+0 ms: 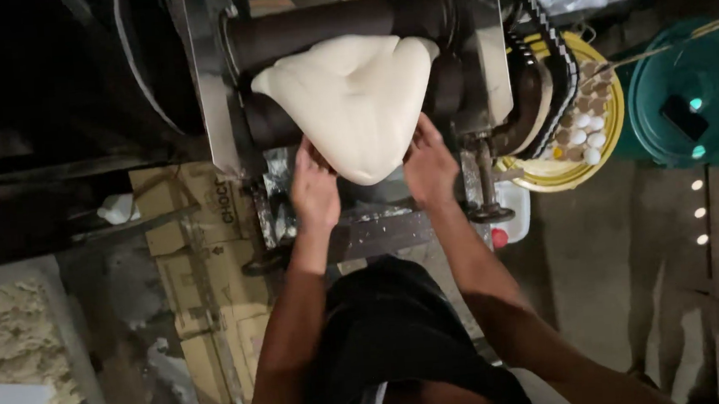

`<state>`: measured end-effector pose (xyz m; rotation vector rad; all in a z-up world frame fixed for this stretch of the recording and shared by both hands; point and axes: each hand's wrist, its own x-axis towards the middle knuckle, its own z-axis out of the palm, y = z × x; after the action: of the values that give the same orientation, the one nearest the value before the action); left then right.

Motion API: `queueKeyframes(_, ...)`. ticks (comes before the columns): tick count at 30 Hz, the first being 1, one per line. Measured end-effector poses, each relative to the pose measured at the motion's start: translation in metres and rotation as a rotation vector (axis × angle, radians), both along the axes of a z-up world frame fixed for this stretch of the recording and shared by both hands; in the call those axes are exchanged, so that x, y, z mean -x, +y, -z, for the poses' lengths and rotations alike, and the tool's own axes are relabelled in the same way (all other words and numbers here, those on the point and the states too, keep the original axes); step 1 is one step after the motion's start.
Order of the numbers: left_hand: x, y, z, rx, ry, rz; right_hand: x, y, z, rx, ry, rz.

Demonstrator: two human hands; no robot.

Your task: Feed dough through a motorized roller machine repeatedly to knead and flatten it.

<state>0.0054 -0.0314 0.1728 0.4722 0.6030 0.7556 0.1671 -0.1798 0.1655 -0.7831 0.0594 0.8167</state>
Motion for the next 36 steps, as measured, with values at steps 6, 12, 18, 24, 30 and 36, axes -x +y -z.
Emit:
queueKeyframes(6,0.05,0.022,0.148,0.134,0.13,0.032,-0.028,-0.044,0.173,-0.06,0.043,0.156)
queueKeyframes(12,0.004,0.041,0.203,0.12,0.39,0.003,-0.06,0.005,0.191,0.835,0.445,-0.148)
queueKeyframes(18,-0.006,0.018,0.231,-0.076,0.255,-0.082,-0.054,-0.001,0.234,0.128,0.367,0.084)
queueKeyframes(24,-0.032,0.009,0.102,0.16,0.144,-0.117,-0.002,0.02,0.051,0.079,-0.101,-0.065)
queueKeyframes(30,-0.029,0.003,0.028,0.162,0.101,-0.046,0.001,0.022,0.015,0.187,0.109,-0.002)
queueKeyframes(36,0.019,0.004,-0.011,-0.174,0.158,0.108,0.003,-0.017,-0.001,0.31,-0.326,-0.092)
